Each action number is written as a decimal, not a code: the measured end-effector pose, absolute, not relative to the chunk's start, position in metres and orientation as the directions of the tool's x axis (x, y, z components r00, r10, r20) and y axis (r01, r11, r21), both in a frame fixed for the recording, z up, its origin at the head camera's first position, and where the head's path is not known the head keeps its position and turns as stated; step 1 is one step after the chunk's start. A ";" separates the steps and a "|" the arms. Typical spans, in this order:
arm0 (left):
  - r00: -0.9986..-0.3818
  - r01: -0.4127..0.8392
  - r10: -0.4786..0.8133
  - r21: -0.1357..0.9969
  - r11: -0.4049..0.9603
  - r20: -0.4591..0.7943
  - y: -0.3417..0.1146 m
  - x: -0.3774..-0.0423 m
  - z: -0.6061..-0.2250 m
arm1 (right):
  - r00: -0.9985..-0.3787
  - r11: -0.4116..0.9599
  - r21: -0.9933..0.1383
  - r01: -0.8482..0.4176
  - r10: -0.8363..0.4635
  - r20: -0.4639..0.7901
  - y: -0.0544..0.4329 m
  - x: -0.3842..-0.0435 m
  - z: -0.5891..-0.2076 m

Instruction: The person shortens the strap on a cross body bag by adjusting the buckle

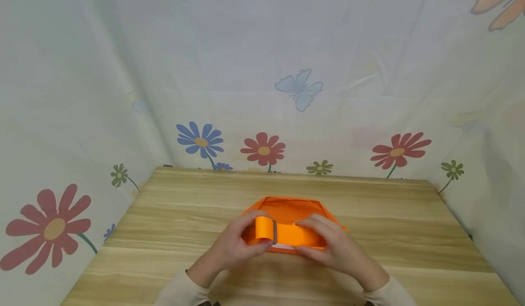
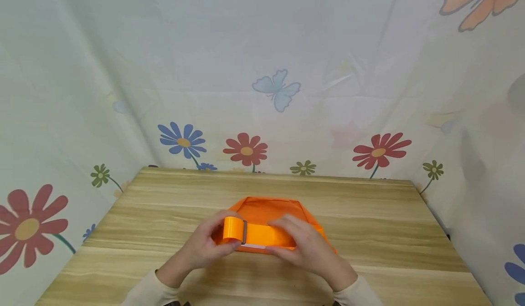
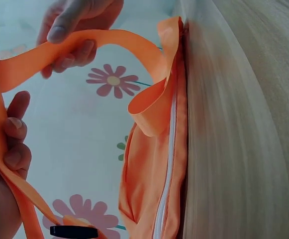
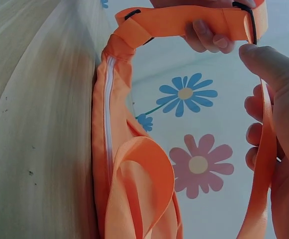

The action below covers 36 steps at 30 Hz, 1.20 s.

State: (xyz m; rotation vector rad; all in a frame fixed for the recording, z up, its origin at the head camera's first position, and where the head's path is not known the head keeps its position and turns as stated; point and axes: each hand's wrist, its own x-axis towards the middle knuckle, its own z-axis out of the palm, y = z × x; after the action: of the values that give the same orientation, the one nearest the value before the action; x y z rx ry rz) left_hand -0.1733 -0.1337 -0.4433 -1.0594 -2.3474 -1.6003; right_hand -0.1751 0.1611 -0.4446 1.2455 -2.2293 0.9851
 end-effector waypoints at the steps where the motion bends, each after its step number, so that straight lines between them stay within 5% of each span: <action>1: -0.750 0.598 0.484 0.775 0.203 0.451 -0.134 -0.173 -0.443 | -0.522 0.352 -0.386 -0.853 -0.570 0.634 0.161 -0.175 -0.445; 11: -0.739 0.581 0.527 0.793 0.183 0.420 -0.134 -0.175 -0.444 | -0.551 0.362 -0.415 -0.835 -0.565 0.614 0.158 -0.174 -0.449; 29: -0.699 0.643 0.562 0.732 0.225 0.442 -0.130 -0.175 -0.447 | -0.497 0.298 -0.399 -0.867 -0.570 0.655 0.144 -0.175 -0.452; 36: -0.764 0.558 0.559 0.764 0.323 0.322 -0.131 -0.173 -0.443 | -0.453 0.282 -0.354 -0.892 -0.557 0.696 0.140 -0.175 -0.452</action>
State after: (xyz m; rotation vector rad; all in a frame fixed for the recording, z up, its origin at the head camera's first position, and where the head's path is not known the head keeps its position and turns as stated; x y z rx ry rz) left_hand -0.1733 -0.1308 -0.4435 -1.0788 -2.5560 -1.4754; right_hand -0.1750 0.1396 -0.4523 1.2993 -2.1168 1.0187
